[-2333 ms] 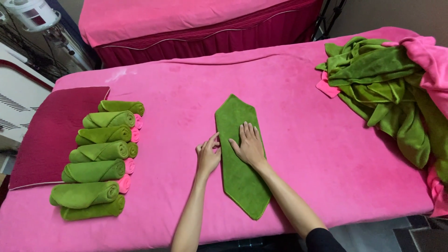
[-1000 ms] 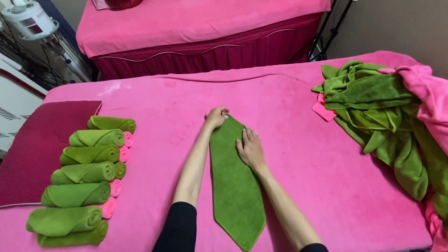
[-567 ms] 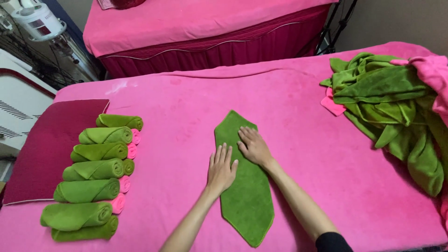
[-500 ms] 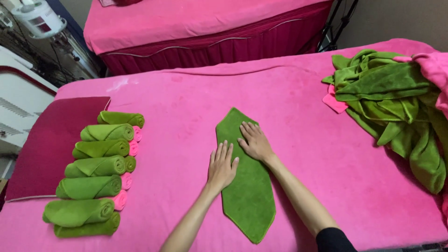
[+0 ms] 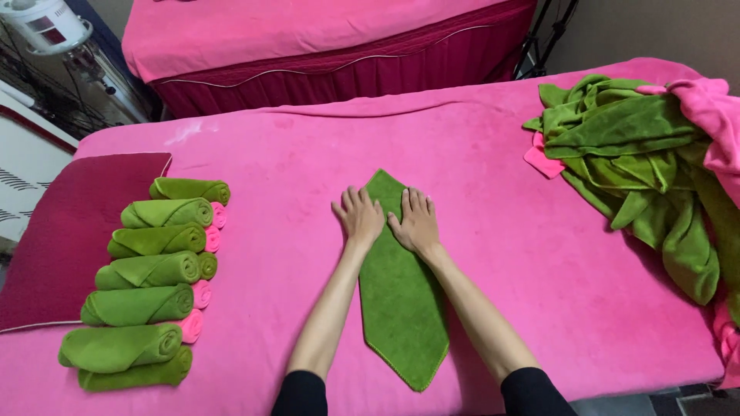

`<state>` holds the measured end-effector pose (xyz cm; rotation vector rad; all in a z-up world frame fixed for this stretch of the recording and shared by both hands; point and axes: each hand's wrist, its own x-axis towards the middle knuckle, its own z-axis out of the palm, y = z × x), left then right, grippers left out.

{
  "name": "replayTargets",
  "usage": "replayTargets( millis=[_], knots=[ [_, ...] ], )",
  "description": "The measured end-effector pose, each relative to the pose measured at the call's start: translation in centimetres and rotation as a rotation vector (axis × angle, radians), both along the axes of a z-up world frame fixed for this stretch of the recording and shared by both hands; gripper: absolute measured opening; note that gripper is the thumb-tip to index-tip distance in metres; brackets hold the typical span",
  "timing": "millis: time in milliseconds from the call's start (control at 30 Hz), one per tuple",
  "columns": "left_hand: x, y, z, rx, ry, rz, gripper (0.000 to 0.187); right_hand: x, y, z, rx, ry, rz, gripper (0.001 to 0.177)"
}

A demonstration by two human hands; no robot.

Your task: Folding a green towel into a decorative roll on a massage table.

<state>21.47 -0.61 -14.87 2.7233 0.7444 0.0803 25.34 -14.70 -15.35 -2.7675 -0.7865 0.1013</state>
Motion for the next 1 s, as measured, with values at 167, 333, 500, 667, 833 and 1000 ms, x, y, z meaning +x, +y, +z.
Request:
replayTargets(
  millis=[167, 333, 500, 667, 833, 1000],
  knots=[
    [10.6, 4.9, -6.8, 0.055, -0.231, -0.384, 0.046, 1.3, 0.4, -4.2, 0.265, -0.652, 0.264, 0.036],
    [16.1, 7.6, -6.3, 0.079, -0.145, -0.392, 0.024, 0.6, 0.1, -3.2, 0.297, -0.520, 0.313, 0.042],
    [16.0, 7.9, -6.1, 0.082, -0.176, -0.331, 0.024, -0.1, -0.3, -0.6, 0.178, -0.299, 0.269, 0.052],
    [7.6, 3.4, -3.1, 0.243, -0.535, -0.336, 0.035, -0.5, 0.3, 1.9, -0.104, -0.018, 0.187, 0.069],
    [-2.4, 0.5, -1.4, -0.172, -0.425, -0.383, 0.055, 0.4, 1.4, 1.1, -0.188, 0.012, 0.198, 0.066],
    [-3.2, 0.0, -0.9, -0.124, -0.286, -0.353, 0.073, 1.2, 3.1, 1.6, -0.241, 0.037, 0.179, 0.067]
  ],
)
